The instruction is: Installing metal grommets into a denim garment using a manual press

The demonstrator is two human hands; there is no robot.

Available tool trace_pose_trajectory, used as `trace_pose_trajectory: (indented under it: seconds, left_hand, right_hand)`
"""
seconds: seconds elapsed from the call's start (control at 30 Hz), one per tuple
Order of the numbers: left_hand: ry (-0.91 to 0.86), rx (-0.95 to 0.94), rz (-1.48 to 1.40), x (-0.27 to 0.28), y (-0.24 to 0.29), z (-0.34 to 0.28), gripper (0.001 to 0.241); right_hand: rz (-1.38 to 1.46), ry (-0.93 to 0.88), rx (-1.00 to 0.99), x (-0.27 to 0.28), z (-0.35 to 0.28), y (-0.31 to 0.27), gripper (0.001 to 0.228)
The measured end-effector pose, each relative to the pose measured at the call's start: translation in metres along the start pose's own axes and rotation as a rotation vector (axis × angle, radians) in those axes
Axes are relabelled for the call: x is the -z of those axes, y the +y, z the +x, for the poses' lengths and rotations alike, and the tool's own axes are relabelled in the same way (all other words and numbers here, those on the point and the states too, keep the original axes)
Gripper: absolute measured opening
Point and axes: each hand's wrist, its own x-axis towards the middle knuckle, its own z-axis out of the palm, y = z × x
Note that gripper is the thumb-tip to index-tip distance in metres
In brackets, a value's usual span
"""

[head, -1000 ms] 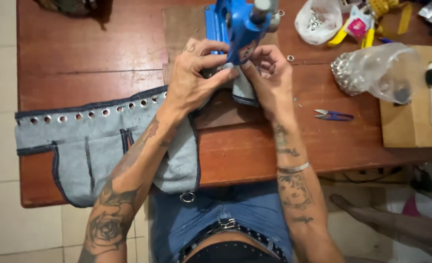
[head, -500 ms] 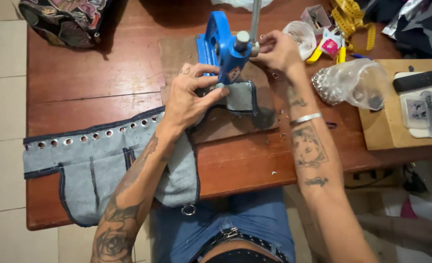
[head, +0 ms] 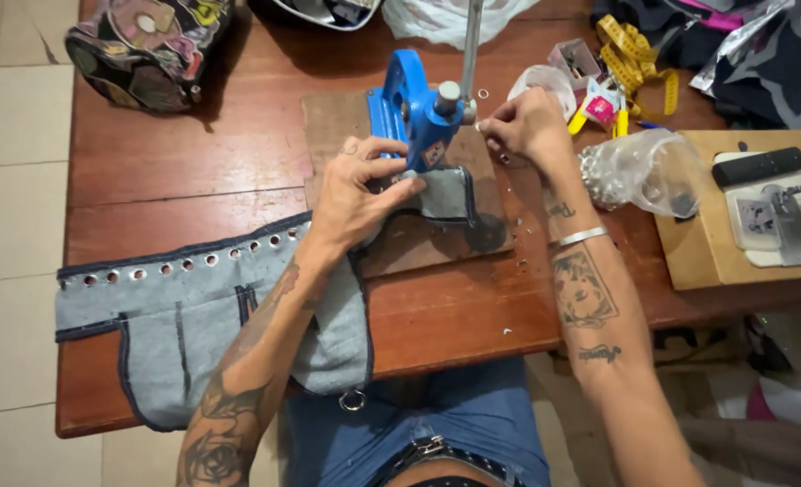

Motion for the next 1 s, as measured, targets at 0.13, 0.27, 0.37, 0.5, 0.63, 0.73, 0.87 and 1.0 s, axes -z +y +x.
trace_pose_trajectory:
  seconds: [0.13, 0.27, 0.37, 0.5, 0.63, 0.73, 0.87, 1.0]
  left_hand:
    - [-0.01, 0.015, -0.002, -0.003, 0.0, -0.003, 0.017]
    - [0.019, -0.002, 0.014, 0.001, -0.004, 0.0, 0.019]
    - [0.003, -0.008, 0.005, -0.002, -0.003, -0.001, 0.018]
    - [0.059, 0.014, -0.124, -0.007, -0.017, -0.003, 0.017]
    - [0.067, 0.023, -0.118, -0.008, -0.02, -0.004, 0.016]
    - [0.064, 0.008, -0.143, -0.012, -0.021, -0.006, 0.018]
    - [0.058, 0.008, -0.12, -0.008, -0.018, -0.001, 0.017]
    - [0.065, 0.009, -0.128, -0.011, -0.026, -0.004, 0.018]
  right_hand:
    - [0.03, -0.024, 0.008, 0.007, -0.015, -0.013, 0.018]
    - [0.047, 0.104, 0.292, -0.01, 0.014, -0.009, 0.006]
    - [0.105, 0.109, 0.376, -0.017, 0.021, 0.008, 0.008]
    - [0.357, 0.047, 0.343, -0.03, 0.013, 0.018, 0.017]
    - [0.691, -0.044, 0.187, -0.016, -0.003, 0.01, 0.02]
    - [0.734, -0.091, 0.174, -0.026, -0.005, 0.017, 0.029]
    - [0.678, -0.023, 0.288, -0.032, 0.001, 0.023, 0.027]
    - [0.617, 0.046, 0.427, -0.015, -0.055, -0.002, 0.023]
